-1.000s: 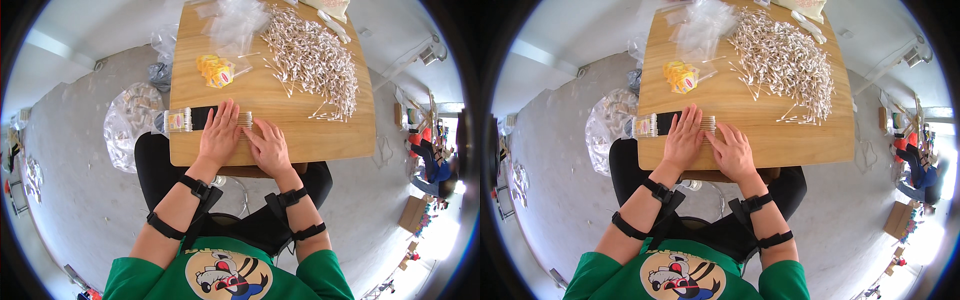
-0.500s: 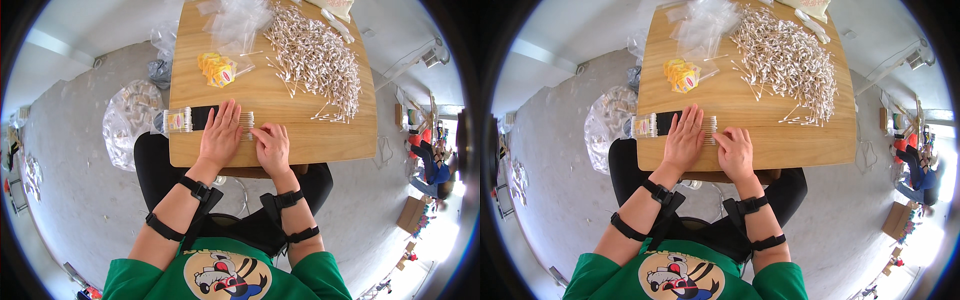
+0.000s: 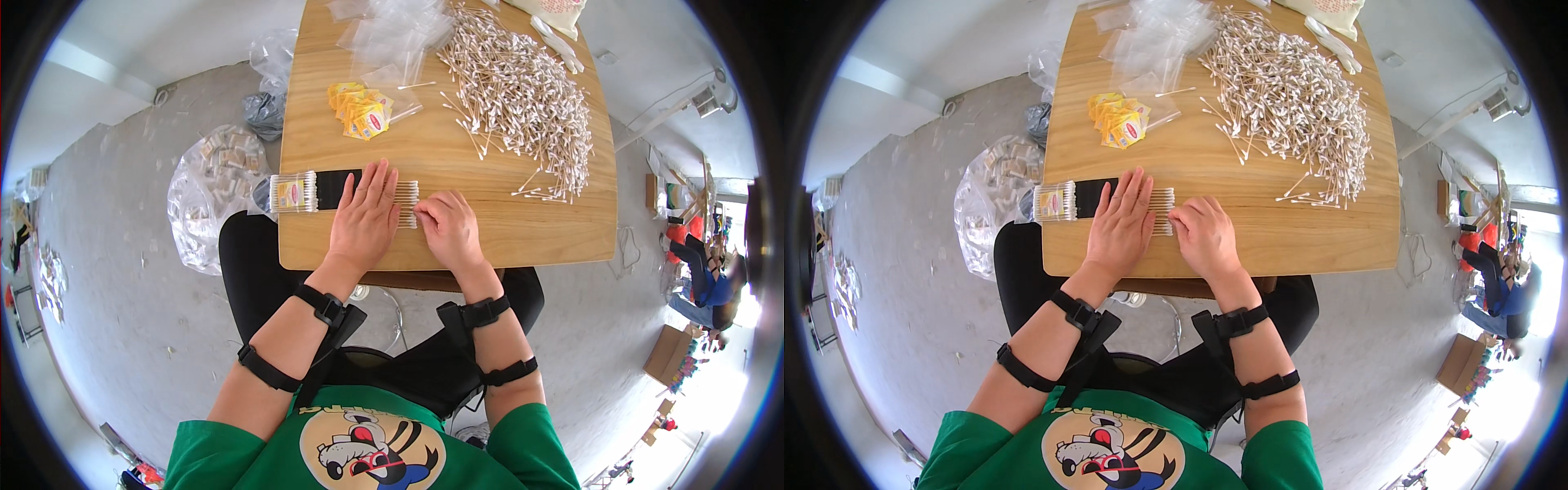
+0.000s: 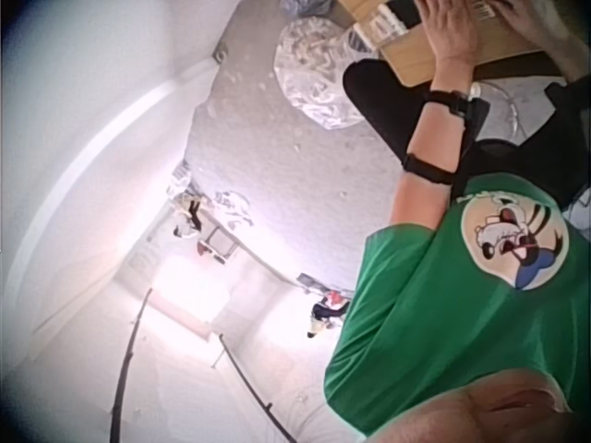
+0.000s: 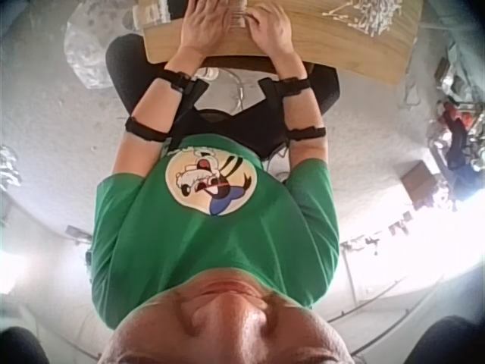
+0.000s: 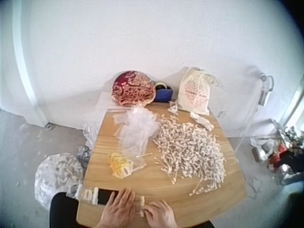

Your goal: Arranging and packing cotton swabs into small plastic bags.

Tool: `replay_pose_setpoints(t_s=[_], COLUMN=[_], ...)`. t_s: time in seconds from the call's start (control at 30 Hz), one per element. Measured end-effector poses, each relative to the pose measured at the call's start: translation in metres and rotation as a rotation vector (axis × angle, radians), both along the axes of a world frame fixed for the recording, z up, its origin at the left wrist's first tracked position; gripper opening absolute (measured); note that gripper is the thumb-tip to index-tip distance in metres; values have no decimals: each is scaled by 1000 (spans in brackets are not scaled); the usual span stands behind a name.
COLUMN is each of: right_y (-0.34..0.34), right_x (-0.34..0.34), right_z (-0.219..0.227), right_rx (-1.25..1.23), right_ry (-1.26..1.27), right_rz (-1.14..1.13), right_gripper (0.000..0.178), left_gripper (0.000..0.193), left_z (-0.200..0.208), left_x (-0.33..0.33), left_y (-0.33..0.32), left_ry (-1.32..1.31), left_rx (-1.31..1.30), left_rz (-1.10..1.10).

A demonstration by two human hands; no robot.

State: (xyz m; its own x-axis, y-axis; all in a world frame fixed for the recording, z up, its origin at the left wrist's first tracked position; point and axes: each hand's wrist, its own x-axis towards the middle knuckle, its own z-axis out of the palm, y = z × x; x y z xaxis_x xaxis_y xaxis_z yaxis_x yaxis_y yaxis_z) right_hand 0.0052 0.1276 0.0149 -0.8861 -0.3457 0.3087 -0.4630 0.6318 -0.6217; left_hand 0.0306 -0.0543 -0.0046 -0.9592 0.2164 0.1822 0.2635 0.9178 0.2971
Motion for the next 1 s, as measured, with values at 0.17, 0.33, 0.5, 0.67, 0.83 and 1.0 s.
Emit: replay_pose_setpoints(t_s=[0.17, 0.33, 0.5, 0.67, 0.83, 1.0], right_y=[0, -8, -8, -4, 2, 4], right_x=[-4, -3, 1, -2, 8, 9], right_z=[8, 15, 4, -5, 5, 7], right_rx=[248, 461, 373, 66, -40, 106], right_ry=[38, 89, 92, -36, -186, -123], right_rz=[131, 156, 95, -73, -62, 1], right_gripper=[5, 5, 4, 2, 2, 2], left_gripper=[57, 56, 56, 56, 55, 55], left_z=[2, 2, 3, 1, 0, 1], left_x=[1, 1, 1, 0, 1, 0], left_y=[0, 0, 1, 1, -1, 0], left_ry=[-4, -2, -12, -5, -11, 6], left_rx=[4, 32, 37, 40, 30, 38], left_rz=[-2, 1, 2, 4, 12, 8])
